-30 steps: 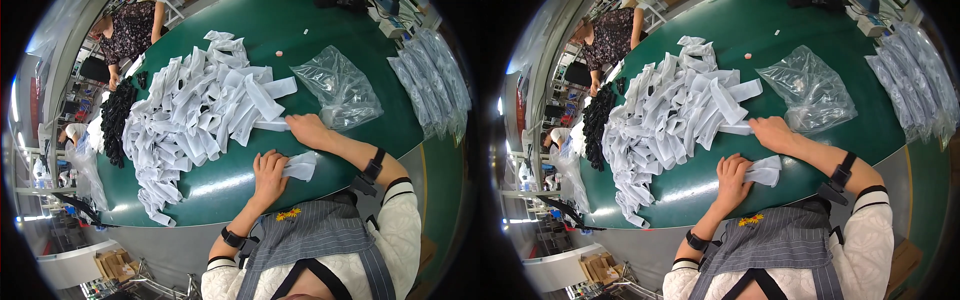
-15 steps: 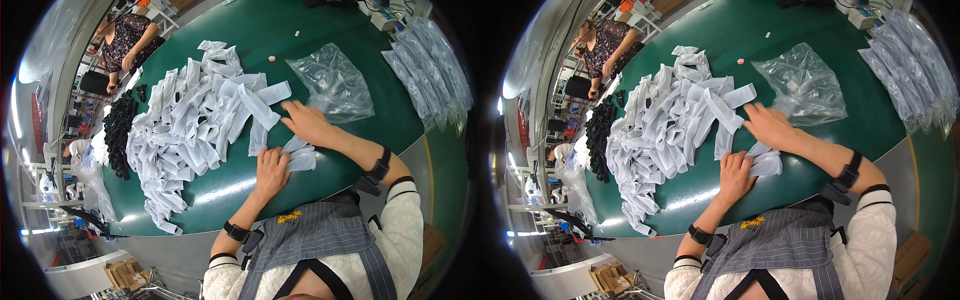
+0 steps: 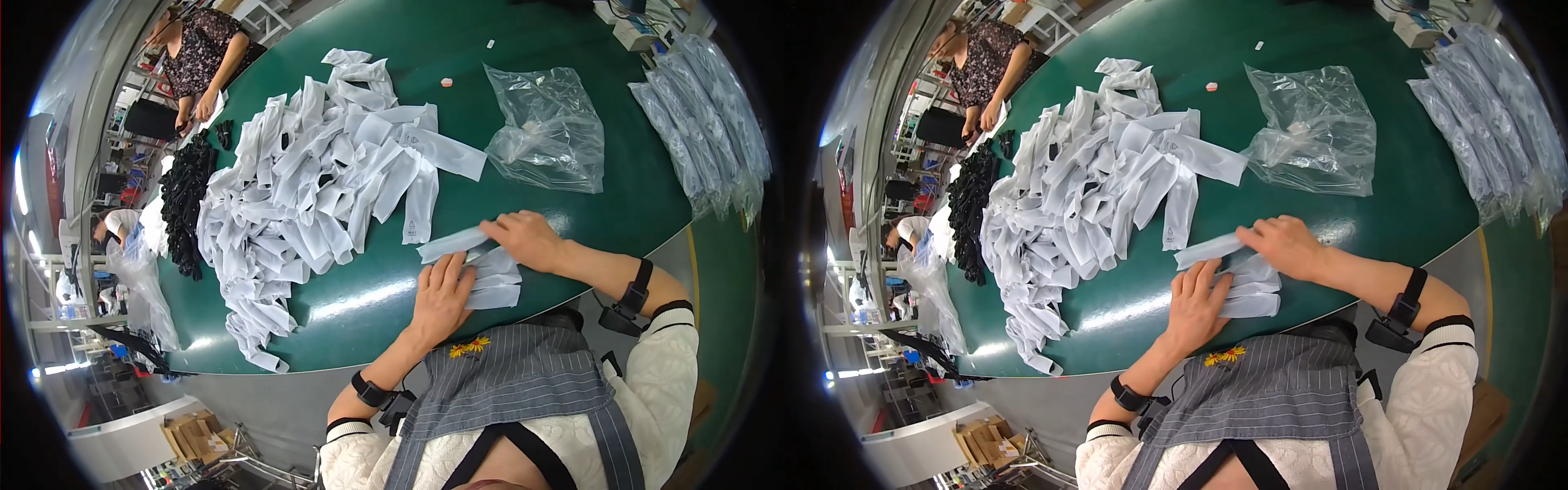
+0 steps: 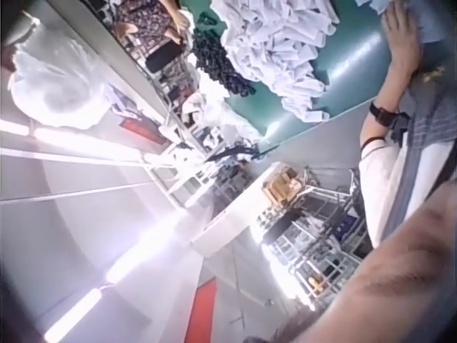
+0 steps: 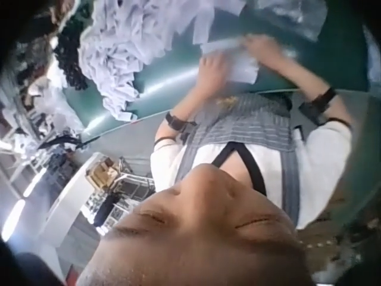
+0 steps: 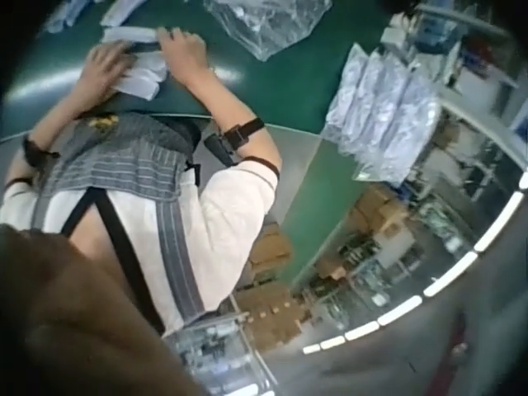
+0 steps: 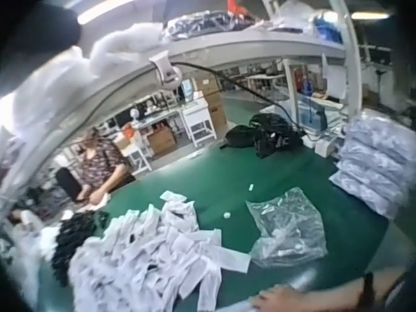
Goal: The person folds white foam sleeves by hand and stacks them together before placing the stack into a clear plastic bag. Once the bag is filled, they set it aside and repeat the process with a new bag.
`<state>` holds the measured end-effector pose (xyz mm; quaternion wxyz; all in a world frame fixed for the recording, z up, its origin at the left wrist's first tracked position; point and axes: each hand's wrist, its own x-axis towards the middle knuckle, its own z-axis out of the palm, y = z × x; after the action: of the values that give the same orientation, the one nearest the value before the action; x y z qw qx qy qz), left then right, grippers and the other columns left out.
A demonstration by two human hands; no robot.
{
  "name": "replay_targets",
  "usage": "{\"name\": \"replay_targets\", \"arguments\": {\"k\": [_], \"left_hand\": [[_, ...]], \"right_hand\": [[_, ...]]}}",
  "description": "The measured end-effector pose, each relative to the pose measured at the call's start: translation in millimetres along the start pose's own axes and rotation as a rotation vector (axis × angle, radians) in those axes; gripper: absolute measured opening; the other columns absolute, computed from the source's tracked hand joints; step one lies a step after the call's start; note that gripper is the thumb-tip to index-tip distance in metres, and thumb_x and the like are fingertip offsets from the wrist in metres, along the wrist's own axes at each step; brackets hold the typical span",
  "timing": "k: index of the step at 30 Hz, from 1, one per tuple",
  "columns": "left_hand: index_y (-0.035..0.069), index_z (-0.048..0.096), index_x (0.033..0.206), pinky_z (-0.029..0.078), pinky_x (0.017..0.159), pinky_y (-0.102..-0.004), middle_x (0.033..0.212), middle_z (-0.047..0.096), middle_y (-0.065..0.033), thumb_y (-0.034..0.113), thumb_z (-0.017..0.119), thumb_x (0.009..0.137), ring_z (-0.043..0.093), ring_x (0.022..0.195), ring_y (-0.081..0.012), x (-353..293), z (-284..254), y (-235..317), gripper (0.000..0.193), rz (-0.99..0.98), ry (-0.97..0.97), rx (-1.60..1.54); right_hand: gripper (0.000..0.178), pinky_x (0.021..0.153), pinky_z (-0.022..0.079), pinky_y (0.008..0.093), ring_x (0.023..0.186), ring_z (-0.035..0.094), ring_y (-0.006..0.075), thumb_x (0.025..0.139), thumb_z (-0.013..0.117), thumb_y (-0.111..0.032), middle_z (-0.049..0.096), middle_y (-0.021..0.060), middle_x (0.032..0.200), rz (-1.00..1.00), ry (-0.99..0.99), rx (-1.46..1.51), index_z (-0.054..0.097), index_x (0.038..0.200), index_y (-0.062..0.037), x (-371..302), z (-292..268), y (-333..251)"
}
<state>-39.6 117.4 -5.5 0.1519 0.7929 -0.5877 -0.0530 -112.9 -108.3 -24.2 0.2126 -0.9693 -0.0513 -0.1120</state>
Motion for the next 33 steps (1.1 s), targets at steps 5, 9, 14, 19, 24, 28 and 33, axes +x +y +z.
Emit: {"name": "replay_targets", "arguments": {"k": [5,9,14,19,24,28,33], "left_hand": [[0.007,0.053,0.117,0.034,0.098,-0.0477,0.133,0.045,-0.0161,0.02,0.083,0.052,0.045,0.118,-0.0332,7.6,-6.1,-2.1,0.073,0.032,0.07,0.047],[0.007,0.052,0.115,0.035,0.096,-0.0472,0.131,0.047,-0.0169,0.022,0.085,0.051,0.047,0.116,-0.0328,7.1,13.7,-11.5,0.073,-0.013,0.061,-0.002],[0.005,0.05,0.121,0.036,0.093,-0.0465,0.128,0.05,-0.0169,0.022,0.085,0.049,0.049,0.112,-0.0331,20.5,24.2,-9.2,0.082,-0.04,0.071,-0.003],[0.0,0.046,0.128,0.036,0.094,-0.046,0.13,0.049,-0.0179,0.026,0.086,0.05,0.048,0.115,-0.0343,7.8,23.5,-8.1,0.092,-0.086,0.108,-0.14],[-0.002,0.046,0.129,0.031,0.102,-0.0481,0.136,0.044,-0.0186,0.031,0.086,0.049,0.041,0.126,-0.0355,11.5,-2.8,-6.6,0.096,-0.039,0.023,-0.021],[0.002,0.051,0.123,0.028,0.106,-0.051,0.138,0.041,-0.0183,0.033,0.086,0.048,0.037,0.132,-0.0362,13.2,-15.4,-13.2,0.089,-0.015,0.013,0.067],[0.005,0.052,0.12,0.025,0.108,-0.054,0.138,0.039,-0.0199,0.032,0.088,0.045,0.034,0.134,-0.0367,14.7,-17.4,-33.3,0.088,0.004,-0.065,0.014]], "right_hand": [[0.024,0.066,0.051,0.0411,0.08,0.063,0.0284,0.079,0.059,-0.008,0.059,0.007,0.089,-0.119,-0.126,0.117,0.058,0.102,-0.0117,-7.4,2.8,-1.6],[0.026,0.068,0.052,0.0383,0.086,0.062,0.0269,0.078,0.06,-0.007,0.058,0.0069,0.097,-0.084,-0.114,0.395,0.058,0.104,-0.0112,28.7,-14.3,6.9],[0.024,0.072,0.05,0.0388,0.094,0.059,0.0265,0.077,0.059,-0.007,0.057,0.0092,0.101,-0.231,0.178,-0.171,0.059,0.101,-0.0041,119.1,36.6,16.2],[0.017,0.073,0.05,0.039,0.093,0.058,0.0258,0.076,0.059,-0.009,0.056,0.0096,0.097,-0.147,0.038,-0.301,0.06,0.092,-0.0033,94.3,41.1,7.5],[0.01,0.071,0.05,0.0387,0.088,0.058,0.0253,0.077,0.059,-0.012,0.056,0.0091,0.095,-0.197,-0.042,-0.246,0.062,0.083,-0.0051,65.8,18.5,9.7],[0.009,0.07,0.05,0.0406,0.092,0.059,0.0266,0.077,0.06,-0.012,0.057,0.0107,0.098,0.012,-0.342,0.02,0.063,0.082,-0.0047,64.7,-2.3,4.9],[0.011,0.077,0.049,0.0451,0.107,0.055,0.0302,0.079,0.061,-0.013,0.058,0.0149,0.106,0.079,-0.587,0.012,0.063,0.081,-0.003,48.8,-8.6,-4.0]]}}
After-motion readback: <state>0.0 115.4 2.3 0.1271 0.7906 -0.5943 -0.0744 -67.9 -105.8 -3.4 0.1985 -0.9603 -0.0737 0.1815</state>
